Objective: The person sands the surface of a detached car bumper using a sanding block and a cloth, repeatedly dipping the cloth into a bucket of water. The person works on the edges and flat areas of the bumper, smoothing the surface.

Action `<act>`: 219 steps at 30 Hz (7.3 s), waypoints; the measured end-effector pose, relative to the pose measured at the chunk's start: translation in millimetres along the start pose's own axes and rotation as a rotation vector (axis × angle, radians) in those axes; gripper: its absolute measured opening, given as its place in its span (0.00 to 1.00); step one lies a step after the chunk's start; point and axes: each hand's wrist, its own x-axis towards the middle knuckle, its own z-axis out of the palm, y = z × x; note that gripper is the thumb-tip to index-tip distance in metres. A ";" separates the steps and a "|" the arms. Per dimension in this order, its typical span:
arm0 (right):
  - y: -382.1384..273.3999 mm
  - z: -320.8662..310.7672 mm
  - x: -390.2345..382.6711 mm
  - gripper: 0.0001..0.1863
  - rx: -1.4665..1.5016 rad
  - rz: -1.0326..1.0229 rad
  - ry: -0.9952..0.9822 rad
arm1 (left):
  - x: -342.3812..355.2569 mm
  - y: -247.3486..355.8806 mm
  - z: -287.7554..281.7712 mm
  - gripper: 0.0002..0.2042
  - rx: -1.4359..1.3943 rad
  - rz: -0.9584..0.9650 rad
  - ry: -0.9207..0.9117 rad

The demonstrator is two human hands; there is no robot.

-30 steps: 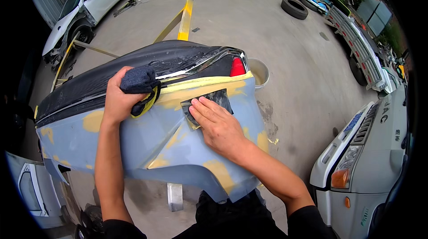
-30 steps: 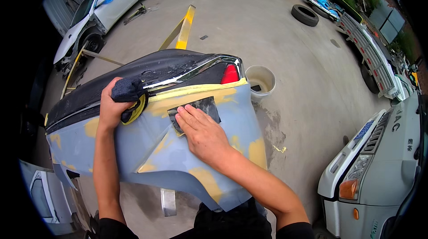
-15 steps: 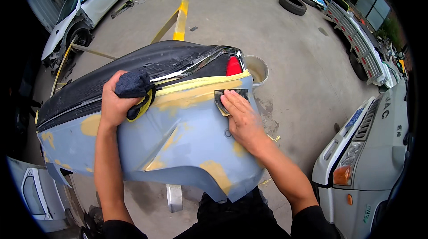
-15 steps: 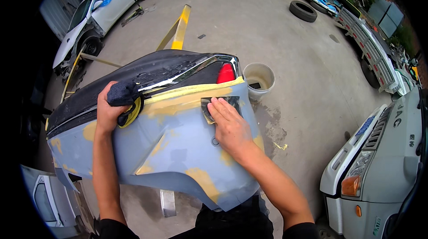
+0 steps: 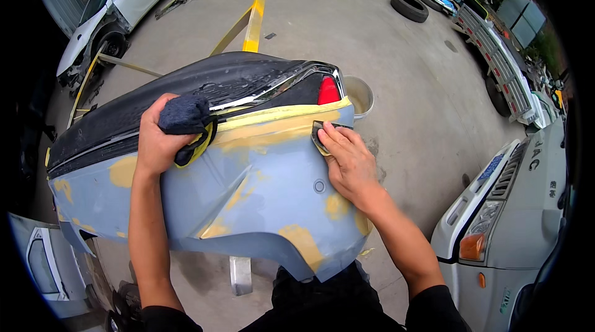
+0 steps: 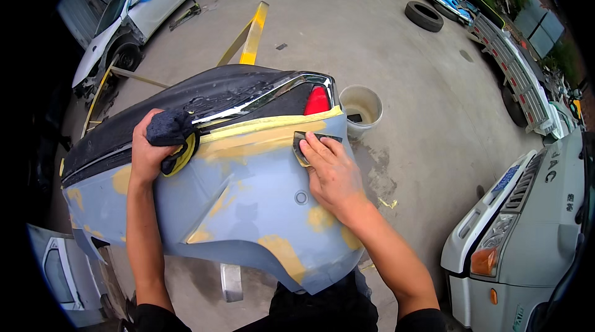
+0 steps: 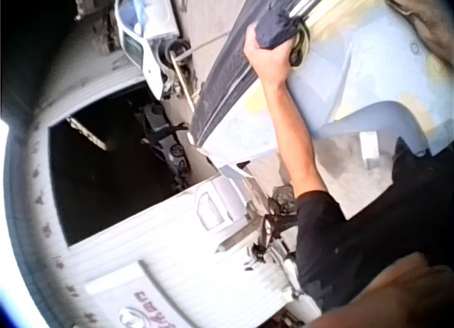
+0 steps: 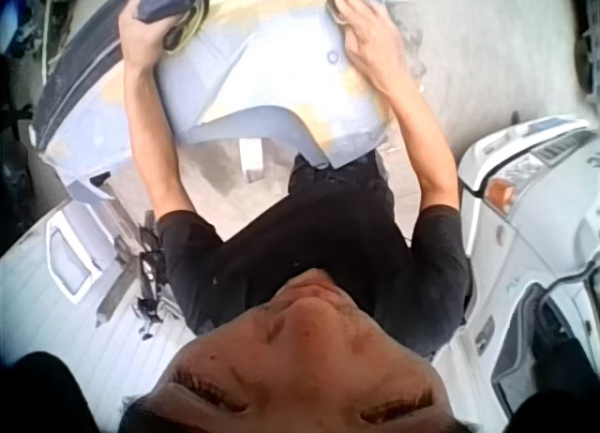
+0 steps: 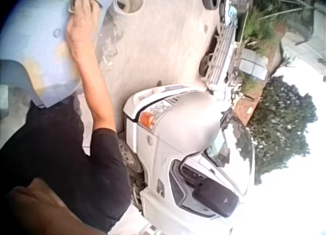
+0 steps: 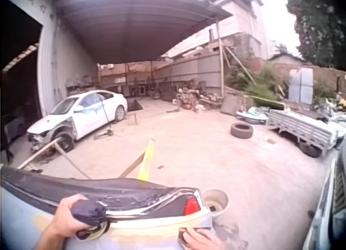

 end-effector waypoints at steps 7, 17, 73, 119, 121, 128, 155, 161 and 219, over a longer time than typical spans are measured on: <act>-70.1 17.1 24.7 0.23 0.041 -0.241 -0.002 | 2.4 -2.8 2.1 0.18 0.017 0.002 -0.011; -0.5 0.2 -0.2 0.25 -0.090 0.012 0.008 | 0.2 0.6 2.3 0.18 -0.024 0.002 -0.001; -136.0 24.1 98.9 0.27 0.177 -0.565 -0.312 | -0.7 -7.7 -1.8 0.17 -0.339 0.043 0.203; -107.8 39.3 61.0 0.22 -0.120 -0.389 0.101 | -1.5 -6.1 3.6 0.16 -0.056 0.107 0.142; -101.8 37.3 59.9 0.22 -0.086 -0.378 0.088 | -2.0 -7.1 2.3 0.16 -0.079 0.095 0.148; -59.0 16.5 39.6 0.24 -0.187 -0.120 0.104 | -3.4 -1.1 16.0 0.18 0.125 0.203 0.125; -58.4 14.1 34.4 0.22 -0.022 -0.062 0.096 | 67.5 62.8 156.8 0.14 0.147 0.215 -0.207; -7.2 10.4 20.9 0.23 -0.048 0.048 0.187 | 52.2 51.5 123.9 0.15 0.170 0.132 -0.202; 2.5 16.0 20.1 0.22 -0.102 0.005 0.159 | 27.3 19.1 91.8 0.17 -0.024 0.103 -0.102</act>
